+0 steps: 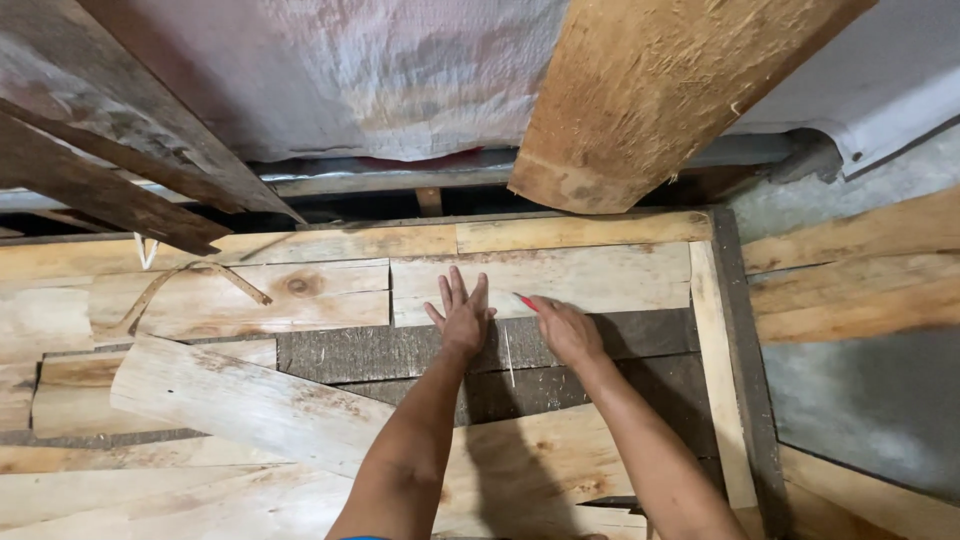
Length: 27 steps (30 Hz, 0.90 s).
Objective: The user is using a box cutter to score and cut wood panels on a workbench.
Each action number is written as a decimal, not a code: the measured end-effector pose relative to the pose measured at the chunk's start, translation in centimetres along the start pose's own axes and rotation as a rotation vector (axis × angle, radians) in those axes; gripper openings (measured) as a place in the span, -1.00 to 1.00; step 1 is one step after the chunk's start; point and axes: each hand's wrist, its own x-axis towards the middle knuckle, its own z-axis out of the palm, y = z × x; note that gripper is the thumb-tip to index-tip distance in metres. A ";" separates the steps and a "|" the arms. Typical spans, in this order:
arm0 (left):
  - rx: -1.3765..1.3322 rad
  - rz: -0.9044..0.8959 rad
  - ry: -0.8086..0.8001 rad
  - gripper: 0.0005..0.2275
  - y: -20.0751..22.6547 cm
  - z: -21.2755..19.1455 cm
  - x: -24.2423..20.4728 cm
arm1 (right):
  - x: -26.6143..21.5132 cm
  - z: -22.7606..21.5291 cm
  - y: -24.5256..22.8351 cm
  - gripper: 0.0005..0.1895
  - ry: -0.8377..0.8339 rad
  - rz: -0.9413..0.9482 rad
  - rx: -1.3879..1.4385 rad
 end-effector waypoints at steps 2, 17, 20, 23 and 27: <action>-0.012 0.005 0.008 -0.36 -0.3 0.4 0.4 | 0.8 -2.2 -1.7 -0.51 -0.049 -0.023 -0.023; -0.025 0.021 0.012 -0.37 -0.3 0.5 0.2 | 2.5 -1.2 -2.3 -0.28 -0.261 -0.128 -0.303; -0.002 0.029 0.025 -0.38 -0.8 1.4 0.6 | 2.5 -1.8 -3.0 -0.29 -0.332 -0.091 -0.307; 0.012 0.047 0.019 -0.39 -0.8 1.5 0.8 | 2.4 -2.1 -2.7 -0.30 -0.269 -0.096 -0.225; 0.002 0.061 0.041 -0.42 -1.2 1.8 0.7 | 2.2 -2.3 -2.7 -0.31 -0.208 -0.120 -0.189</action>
